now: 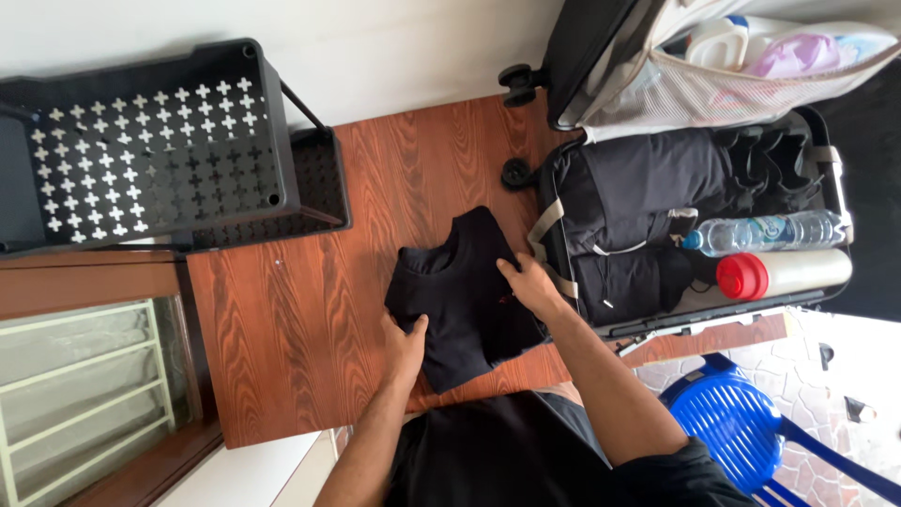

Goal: The person folds black garments on a wooden table and places them into an open suitcase that already holds clothes, a water bottle and a thermos. They fasten the suitcase's internal straps, close and latch the lid, then reopen the suitcase and continue folding more garments on the table.

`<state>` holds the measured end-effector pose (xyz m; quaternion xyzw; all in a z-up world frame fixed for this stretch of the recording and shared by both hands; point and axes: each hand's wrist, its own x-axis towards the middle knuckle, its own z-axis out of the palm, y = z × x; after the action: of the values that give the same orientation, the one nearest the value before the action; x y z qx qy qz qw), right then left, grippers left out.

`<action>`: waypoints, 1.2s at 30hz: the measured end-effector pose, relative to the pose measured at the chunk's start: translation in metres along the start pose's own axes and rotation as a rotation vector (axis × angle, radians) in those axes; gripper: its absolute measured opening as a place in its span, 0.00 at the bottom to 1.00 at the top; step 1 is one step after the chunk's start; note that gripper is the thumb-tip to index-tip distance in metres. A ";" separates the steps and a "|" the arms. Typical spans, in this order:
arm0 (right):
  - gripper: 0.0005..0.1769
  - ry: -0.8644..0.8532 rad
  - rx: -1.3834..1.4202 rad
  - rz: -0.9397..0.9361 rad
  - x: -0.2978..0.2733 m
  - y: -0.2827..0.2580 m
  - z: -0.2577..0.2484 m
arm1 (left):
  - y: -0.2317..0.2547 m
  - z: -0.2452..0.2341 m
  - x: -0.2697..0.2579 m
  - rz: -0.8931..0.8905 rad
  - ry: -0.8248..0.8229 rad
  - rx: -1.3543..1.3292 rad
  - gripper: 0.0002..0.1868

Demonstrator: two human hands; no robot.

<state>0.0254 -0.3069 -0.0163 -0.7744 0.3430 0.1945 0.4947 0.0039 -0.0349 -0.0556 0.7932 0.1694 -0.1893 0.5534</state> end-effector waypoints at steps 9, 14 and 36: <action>0.33 0.003 0.070 -0.077 0.032 -0.004 0.005 | 0.074 -0.011 0.038 0.027 -0.074 0.196 0.41; 0.41 0.000 0.175 -0.382 0.063 -0.041 0.009 | 0.127 -0.016 0.089 0.619 0.028 0.342 0.39; 0.33 -0.059 -0.956 -0.608 0.037 -0.070 0.021 | 0.110 0.015 0.109 0.412 -0.163 1.074 0.47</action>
<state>0.1029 -0.2815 -0.0049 -0.9705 -0.0356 0.1985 0.1320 0.1496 -0.0783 -0.0243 0.9622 -0.1516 -0.1975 0.1104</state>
